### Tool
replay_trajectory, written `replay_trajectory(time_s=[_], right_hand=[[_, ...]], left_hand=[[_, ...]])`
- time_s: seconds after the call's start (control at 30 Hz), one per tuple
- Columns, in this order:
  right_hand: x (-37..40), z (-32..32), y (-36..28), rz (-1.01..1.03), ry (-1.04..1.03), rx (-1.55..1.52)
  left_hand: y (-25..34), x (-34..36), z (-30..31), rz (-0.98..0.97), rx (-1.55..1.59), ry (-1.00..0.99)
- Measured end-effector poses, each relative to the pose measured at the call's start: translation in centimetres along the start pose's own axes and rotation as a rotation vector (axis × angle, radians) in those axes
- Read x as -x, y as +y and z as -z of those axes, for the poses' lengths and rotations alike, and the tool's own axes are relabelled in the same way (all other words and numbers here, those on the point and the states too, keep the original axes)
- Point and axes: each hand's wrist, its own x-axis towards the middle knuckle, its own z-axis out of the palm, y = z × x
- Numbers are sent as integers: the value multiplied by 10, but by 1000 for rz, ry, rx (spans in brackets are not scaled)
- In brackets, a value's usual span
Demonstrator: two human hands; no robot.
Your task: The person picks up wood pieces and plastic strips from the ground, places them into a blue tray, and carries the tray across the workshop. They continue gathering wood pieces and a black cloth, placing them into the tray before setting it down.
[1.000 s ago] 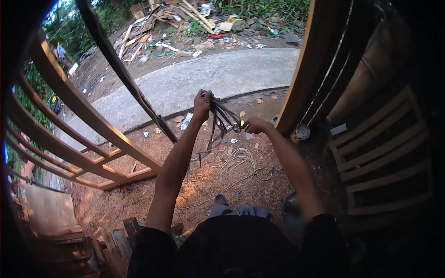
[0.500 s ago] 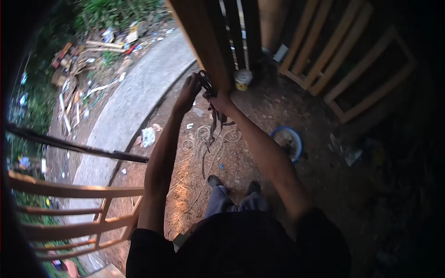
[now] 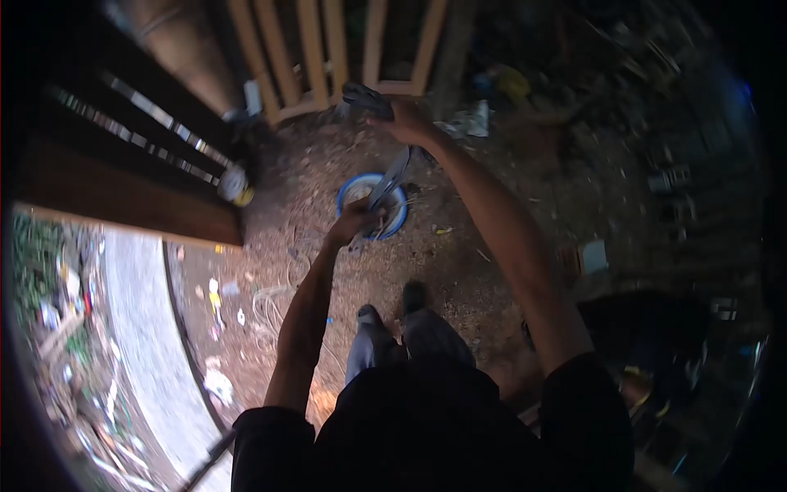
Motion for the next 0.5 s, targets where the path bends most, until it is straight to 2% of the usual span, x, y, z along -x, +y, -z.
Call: replay_trajectory(time_s=[0.07, 0.13, 0.17, 0.2, 0.27, 0.3, 0.37, 0.4, 0.47, 0.5], right_hand=[[33, 55, 15, -105, 73, 87], [83, 102, 29, -450, 118, -126], [100, 123, 34, -446, 123, -97], [118, 142, 48, -456, 178, -95], [140, 171, 82, -585, 40, 5], [152, 183, 93, -577, 61, -1], [174, 206, 117, -435, 243, 54], [175, 216, 129, -427, 269, 61], [185, 240, 169, -515, 277, -163], [185, 255, 186, -503, 301, -150]], left_hand=[[24, -17, -6, -17, 209, -98], [30, -47, -12, 18, 290, -228], [38, -70, -23, 53, 390, -282], [37, -97, -40, 50, 365, -332], [37, -145, -60, -19, 465, -259], [58, -159, -86, 2, 377, -196], [75, -200, -135, -18, 401, -200], [86, -224, -158, -33, 444, -200], [95, -274, -211, -30, 487, -209], [100, -300, -238, -12, 544, -194]])
